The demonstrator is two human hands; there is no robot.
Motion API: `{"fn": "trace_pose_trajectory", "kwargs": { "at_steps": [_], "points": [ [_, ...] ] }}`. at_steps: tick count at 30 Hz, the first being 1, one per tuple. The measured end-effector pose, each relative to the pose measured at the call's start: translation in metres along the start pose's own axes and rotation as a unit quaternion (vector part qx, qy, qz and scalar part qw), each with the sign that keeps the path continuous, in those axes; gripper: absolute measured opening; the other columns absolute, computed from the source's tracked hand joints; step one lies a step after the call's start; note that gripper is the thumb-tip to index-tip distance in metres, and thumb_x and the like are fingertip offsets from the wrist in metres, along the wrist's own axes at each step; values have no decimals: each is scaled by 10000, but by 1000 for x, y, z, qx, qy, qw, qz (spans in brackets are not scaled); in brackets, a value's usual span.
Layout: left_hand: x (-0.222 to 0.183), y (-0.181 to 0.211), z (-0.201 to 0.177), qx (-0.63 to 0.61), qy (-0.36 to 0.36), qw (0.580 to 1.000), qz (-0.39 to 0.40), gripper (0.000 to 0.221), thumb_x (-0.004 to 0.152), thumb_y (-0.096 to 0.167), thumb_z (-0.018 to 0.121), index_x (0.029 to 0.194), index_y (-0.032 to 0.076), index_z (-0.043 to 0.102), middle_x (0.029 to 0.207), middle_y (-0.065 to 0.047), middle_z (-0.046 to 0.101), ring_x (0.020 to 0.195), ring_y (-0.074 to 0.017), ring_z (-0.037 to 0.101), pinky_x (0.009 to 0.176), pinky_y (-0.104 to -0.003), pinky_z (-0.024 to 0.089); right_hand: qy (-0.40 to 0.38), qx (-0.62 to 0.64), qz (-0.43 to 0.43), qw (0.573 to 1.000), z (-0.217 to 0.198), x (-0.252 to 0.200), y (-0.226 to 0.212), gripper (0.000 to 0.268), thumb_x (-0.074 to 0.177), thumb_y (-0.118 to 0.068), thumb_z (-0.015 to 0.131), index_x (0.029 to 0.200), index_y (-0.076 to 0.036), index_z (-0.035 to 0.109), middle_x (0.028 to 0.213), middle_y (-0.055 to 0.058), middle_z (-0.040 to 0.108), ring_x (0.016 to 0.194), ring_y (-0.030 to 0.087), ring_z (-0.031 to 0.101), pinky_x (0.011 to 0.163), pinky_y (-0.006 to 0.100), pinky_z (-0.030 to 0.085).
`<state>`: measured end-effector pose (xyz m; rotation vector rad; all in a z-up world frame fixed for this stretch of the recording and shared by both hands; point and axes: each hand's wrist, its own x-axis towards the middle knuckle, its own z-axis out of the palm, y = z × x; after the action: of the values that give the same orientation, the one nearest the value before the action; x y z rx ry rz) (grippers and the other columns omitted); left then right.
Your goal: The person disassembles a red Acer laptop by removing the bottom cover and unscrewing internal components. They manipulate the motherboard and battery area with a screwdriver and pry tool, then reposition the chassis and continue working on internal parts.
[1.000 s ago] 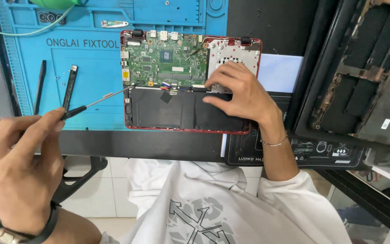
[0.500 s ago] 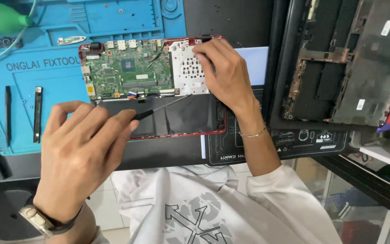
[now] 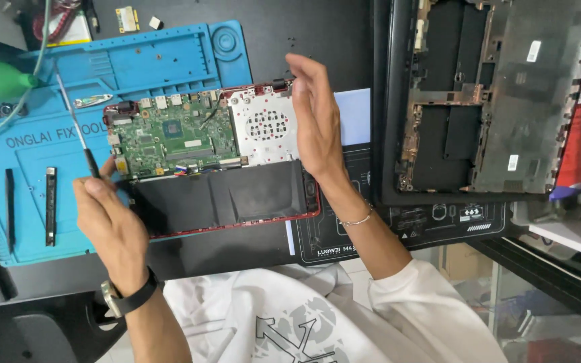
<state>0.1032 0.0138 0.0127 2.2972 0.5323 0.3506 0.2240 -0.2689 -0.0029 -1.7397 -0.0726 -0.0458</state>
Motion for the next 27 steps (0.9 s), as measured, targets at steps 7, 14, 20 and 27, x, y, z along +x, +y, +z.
{"fn": "trace_pose_trajectory", "kwargs": {
  "at_steps": [7,14,20,27],
  "points": [
    [3,-7,3,-193,-8,980,-34,372,1226,327,308,1034,35,437,1305,-209,688,1090,-222,612,992,-362,507,39,95,20,994,9,-2,11,412,1166,-292,368,1387,9,541,1453,174,586,1420,278,524,1246,397,368],
    [2,-27,11,-318,17,942,-101,363,1189,378,323,993,92,429,1353,-203,680,1270,-252,625,1043,-385,470,25,176,14,984,4,-6,9,388,1149,-232,359,1327,36,579,1387,174,617,1353,266,564,1207,397,407],
    [20,-22,10,-418,11,903,-104,354,1173,403,360,1017,96,442,1390,-219,641,1312,-287,606,1125,-435,479,30,247,-4,968,1,0,0,369,1110,-243,410,1298,29,574,1419,185,585,1361,275,555,1237,411,391],
    [60,-29,7,-385,-23,920,-68,370,1190,405,333,1032,88,440,1351,-205,670,1279,-282,640,1090,-426,505,-4,278,-27,960,1,27,8,377,1120,-275,403,1244,22,599,1406,189,606,1371,251,551,1254,393,384]
  ]
}}
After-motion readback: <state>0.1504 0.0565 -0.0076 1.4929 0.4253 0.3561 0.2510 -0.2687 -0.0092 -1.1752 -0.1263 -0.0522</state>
